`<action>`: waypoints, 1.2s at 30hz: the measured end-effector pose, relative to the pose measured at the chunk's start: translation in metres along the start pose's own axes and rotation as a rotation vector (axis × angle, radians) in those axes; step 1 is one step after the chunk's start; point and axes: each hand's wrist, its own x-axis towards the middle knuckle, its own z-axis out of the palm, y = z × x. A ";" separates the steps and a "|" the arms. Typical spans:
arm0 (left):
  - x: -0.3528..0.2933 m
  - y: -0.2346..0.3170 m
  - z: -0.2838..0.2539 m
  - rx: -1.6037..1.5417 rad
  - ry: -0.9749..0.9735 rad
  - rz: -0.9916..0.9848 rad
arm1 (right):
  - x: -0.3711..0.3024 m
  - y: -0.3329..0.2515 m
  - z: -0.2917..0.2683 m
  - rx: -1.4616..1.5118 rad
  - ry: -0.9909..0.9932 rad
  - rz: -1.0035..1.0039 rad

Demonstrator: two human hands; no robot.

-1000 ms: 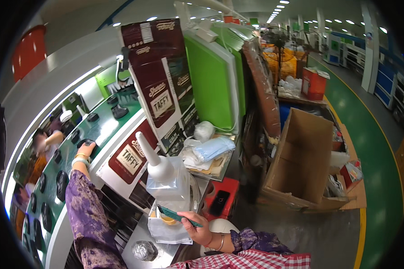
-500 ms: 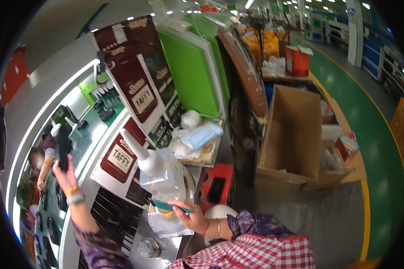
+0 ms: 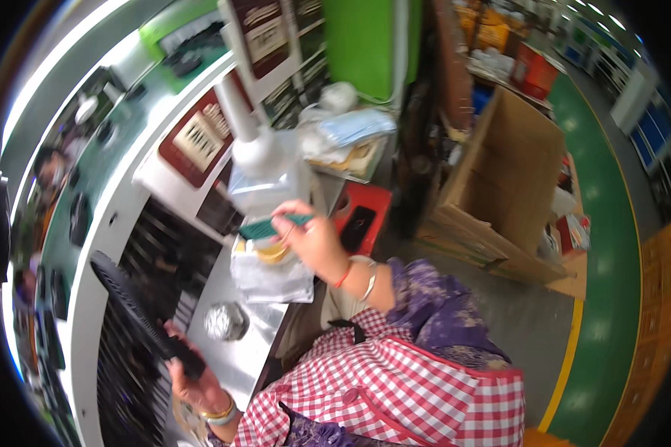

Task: The person applies adhesive to shoe soles using a plastic spreader, places the coated soles onto an upper conveyor belt, and stirs adhesive in a container with a stick. They then take new shoe soles from the conveyor belt and apply adhesive to them using the spreader.

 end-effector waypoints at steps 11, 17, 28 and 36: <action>-0.025 -0.034 -0.045 0.006 -0.093 -0.471 | 0.038 0.016 -0.019 -0.497 -0.191 0.123; -0.018 -0.046 -0.050 -0.357 -0.093 -0.611 | 0.044 0.033 -0.019 -0.531 -0.211 0.253; -0.021 -0.070 -0.053 -0.164 -0.052 -0.535 | 0.040 0.035 -0.022 -0.488 -0.265 0.234; -0.022 -0.080 -0.071 -0.439 0.085 -0.635 | 0.004 0.050 -0.014 0.054 -0.124 0.436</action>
